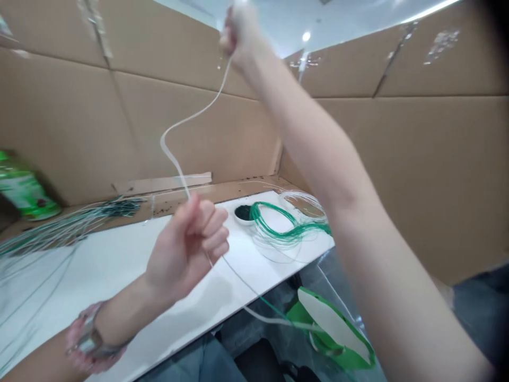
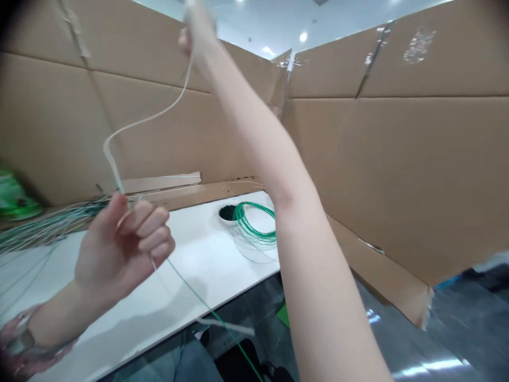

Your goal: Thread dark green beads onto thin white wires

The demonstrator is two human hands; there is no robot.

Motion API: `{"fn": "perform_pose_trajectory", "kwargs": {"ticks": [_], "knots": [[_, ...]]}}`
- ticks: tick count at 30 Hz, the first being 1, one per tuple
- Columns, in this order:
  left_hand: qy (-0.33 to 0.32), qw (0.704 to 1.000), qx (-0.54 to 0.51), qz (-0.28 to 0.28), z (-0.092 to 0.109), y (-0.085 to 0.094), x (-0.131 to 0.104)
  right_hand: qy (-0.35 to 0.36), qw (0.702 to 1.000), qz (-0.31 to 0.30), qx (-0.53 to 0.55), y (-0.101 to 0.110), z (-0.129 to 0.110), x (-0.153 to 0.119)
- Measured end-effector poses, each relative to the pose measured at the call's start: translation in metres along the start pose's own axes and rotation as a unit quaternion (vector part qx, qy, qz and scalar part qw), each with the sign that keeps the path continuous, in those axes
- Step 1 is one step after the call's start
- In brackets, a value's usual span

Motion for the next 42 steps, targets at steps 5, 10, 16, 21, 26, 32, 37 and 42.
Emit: {"fn": "perform_pose_trajectory", "kwargs": {"ticks": [5,10,16,21,26,32,37,42], "knots": [[-0.077,0.99,0.091,0.069,0.013,0.015,-0.061,-0.084,0.938,-0.335,-0.028,-0.172,0.071,-0.093],[-0.326,0.9,0.077,0.277,0.068,0.067,-0.107,-0.11,0.871,-0.476,-0.043,-0.239,0.16,-0.198],[-0.473,0.779,0.048,0.41,0.106,0.133,-0.15,-0.163,0.845,-0.509,0.011,-0.173,0.244,-0.249],[-0.468,0.766,0.017,0.441,0.09,0.166,-0.147,-0.203,0.799,-0.547,0.148,-0.109,0.259,-0.301],[-0.421,0.784,-0.035,0.454,0.058,0.188,-0.137,-0.228,0.861,-0.346,0.295,-0.086,0.245,-0.299],[-0.34,0.814,-0.076,0.465,0.029,0.205,-0.126,-0.26,0.879,-0.163,0.366,-0.08,0.268,-0.283],[-0.187,0.841,-0.069,0.503,-0.016,0.214,-0.126,-0.284,0.879,-0.087,0.374,-0.07,0.295,-0.268],[-0.009,0.886,0.141,0.441,-0.06,0.203,-0.184,-0.265,0.901,-0.06,0.337,-0.051,0.306,-0.248]]}}
Point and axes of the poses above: each hand's wrist, its own x-axis towards the middle knuckle, its own y-axis out of the back of the hand, z = x × y, the point moved 7 cm from there along x, towards the middle knuckle, and after that the axes turned 5 degrees about -y, right-handed, at the moved point
